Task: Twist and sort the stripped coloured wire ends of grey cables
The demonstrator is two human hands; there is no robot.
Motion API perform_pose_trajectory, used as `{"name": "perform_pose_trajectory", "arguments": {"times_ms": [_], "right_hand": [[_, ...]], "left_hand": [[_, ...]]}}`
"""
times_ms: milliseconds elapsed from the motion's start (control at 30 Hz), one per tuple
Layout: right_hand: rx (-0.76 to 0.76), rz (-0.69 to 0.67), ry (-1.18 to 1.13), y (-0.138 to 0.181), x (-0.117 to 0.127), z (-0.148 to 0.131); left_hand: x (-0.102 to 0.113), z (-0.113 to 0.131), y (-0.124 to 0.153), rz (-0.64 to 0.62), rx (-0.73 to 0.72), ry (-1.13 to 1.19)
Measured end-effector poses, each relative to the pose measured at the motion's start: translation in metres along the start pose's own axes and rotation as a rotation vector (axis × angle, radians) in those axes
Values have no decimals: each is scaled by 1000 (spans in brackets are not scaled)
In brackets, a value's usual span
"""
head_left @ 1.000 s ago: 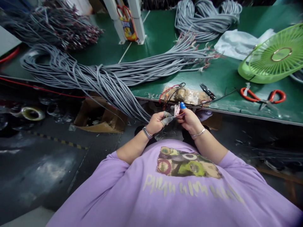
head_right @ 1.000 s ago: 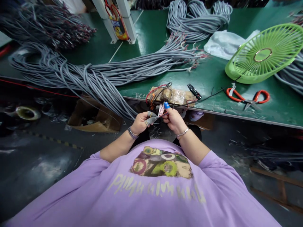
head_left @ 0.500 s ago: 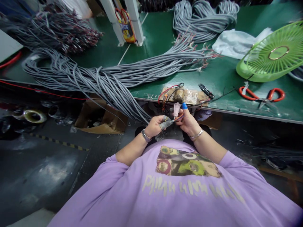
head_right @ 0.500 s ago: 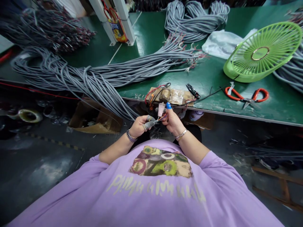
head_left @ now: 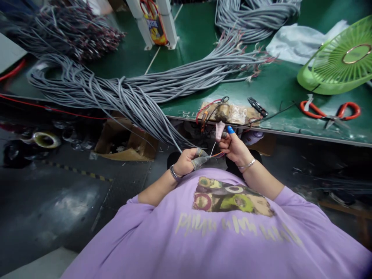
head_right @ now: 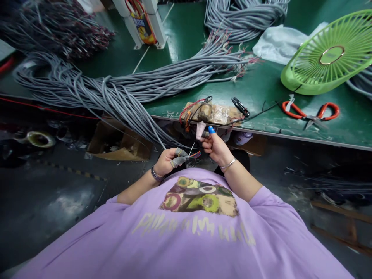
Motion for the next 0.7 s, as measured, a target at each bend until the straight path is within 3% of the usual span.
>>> {"name": "perform_pose_trajectory", "arguments": {"times_ms": [133,267,467,600,700], "right_hand": [[37,-24,31,0,1,-3],[65,5,79,2,9,-4],[69,28,106,-1,21,2],[71,34,133,-1,20,7],[75,63,133,1,21,10]], "left_hand": [[0,-12,-7,-4,-6,-111],[12,-9,-21,7,-116,-373],[65,49,-63,289,-365,-859],[98,81,-113,384,-269,-1238],[115,90,-152,370,-157,-1385]]}}
Point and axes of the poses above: each hand's wrist, its own y-axis away from the middle knuckle, its own x-axis out of the back of the hand, z = x × y, the point moved 6 cm from there along -y, towards the middle knuckle, and after that the axes turned 3 degrees about -x, right-handed, at the moved point
